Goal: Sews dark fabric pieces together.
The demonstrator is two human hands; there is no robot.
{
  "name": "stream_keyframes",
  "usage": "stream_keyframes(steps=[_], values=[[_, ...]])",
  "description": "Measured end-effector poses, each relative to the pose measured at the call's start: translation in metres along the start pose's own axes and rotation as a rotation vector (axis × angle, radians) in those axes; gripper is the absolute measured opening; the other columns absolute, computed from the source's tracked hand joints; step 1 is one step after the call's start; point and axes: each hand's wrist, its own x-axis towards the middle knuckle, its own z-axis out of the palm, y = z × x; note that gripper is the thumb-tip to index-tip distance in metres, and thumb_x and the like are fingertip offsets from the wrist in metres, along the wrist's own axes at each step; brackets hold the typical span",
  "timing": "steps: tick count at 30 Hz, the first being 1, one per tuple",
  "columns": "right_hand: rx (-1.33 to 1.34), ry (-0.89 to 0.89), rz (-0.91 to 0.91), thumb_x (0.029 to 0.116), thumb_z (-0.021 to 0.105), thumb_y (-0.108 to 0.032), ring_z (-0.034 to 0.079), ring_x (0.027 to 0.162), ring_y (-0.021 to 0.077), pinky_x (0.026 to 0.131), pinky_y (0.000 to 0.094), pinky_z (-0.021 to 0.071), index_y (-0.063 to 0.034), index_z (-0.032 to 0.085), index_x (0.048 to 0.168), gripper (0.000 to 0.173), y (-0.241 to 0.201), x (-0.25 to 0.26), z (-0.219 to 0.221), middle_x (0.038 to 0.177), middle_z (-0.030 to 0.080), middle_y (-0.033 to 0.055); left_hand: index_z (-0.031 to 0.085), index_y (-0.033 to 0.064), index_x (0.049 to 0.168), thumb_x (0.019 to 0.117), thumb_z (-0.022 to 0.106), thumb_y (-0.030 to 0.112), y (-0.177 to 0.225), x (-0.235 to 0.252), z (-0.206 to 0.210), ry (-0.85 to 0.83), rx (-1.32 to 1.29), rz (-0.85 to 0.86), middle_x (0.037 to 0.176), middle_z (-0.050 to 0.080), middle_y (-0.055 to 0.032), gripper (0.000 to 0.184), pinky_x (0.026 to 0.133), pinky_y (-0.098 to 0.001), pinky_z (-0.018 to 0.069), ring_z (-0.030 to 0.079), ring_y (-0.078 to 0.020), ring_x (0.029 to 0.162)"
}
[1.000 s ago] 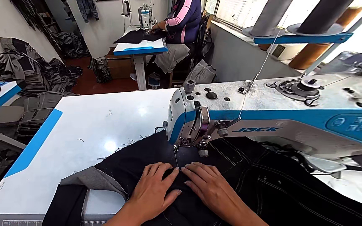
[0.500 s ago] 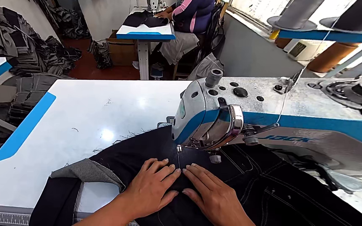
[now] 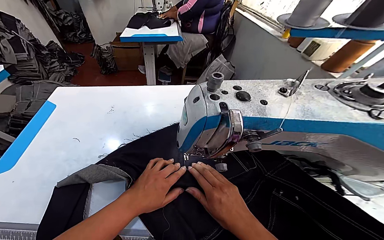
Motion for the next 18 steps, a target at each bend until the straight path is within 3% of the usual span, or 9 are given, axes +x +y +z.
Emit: stream_keyframes(steps=[18], values=[[0.029,-0.007,0.052,0.1053,0.042,-0.053,0.066,0.121,0.0236,0.096,0.0356,0.0566,-0.0094,0.073,0.121,0.056,0.005,0.012,0.007,0.127,0.071,0.0068,0.068,0.0128,0.133,0.1024,0.045,0.047,-0.018,0.014,0.001,0.044,0.015,0.034,0.132,0.068,-0.0047,0.051,0.11,-0.0466,0.0419,0.059,-0.0241,0.129]])
